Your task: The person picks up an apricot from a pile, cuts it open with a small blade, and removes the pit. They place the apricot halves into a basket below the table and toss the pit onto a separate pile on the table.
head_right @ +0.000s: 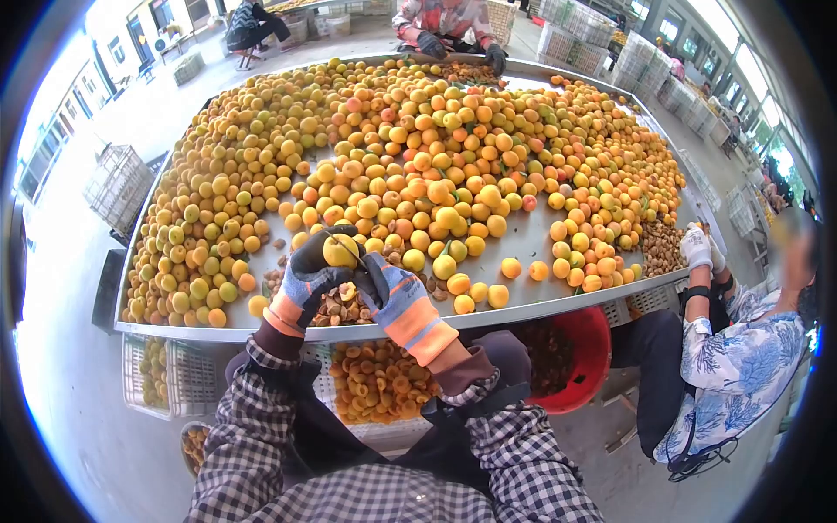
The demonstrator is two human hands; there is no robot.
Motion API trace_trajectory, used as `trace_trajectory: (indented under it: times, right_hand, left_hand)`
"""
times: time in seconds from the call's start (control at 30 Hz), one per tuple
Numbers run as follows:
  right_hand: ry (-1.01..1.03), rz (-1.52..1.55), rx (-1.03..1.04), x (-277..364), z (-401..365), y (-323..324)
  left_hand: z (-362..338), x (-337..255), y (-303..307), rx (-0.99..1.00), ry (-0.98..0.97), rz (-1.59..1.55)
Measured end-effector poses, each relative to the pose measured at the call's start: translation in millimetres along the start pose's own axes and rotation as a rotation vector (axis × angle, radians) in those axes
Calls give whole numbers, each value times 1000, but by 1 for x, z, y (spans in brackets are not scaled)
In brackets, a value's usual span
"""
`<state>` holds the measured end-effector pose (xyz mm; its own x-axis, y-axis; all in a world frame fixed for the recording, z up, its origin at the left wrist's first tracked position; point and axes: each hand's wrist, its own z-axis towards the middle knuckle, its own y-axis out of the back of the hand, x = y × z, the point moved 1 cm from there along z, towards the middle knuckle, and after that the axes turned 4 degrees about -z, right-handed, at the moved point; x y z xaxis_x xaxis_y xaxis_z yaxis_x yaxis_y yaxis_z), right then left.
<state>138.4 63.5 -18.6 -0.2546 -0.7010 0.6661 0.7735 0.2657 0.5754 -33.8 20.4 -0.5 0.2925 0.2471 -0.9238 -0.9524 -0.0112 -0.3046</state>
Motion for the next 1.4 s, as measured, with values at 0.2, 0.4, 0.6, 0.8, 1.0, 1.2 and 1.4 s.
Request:
trace_trajectory:
  times: [0.2,0.4,0.6,0.8,1.0,1.2,1.4]
  right_hand:
    - [-58,24,57,13,0,-2]
    - [-40,-47,50,4,1,-20]
    - [-6,-34,47,4,1,-11]
    - [-49,-46,29,0,-2,-24]
    - [-103,-15,62,3,1,-17]
    - [-65,59,46,11,-2,-9]
    - [-110,58,4,3,0,-26]
  left_hand:
    - [-4,4,-4,-26,-63,38]
    - [-11,5,-10,-67,116,-302]
    - [-5,-9,3,-92,24,22]
    - [-8,9,-6,-191,9,-158]
    - [-10,-1,-5,-182,85,-196]
    - [-6,-22,-1,-59,74,106]
    - [-13,8,-22,-200,7,-90]
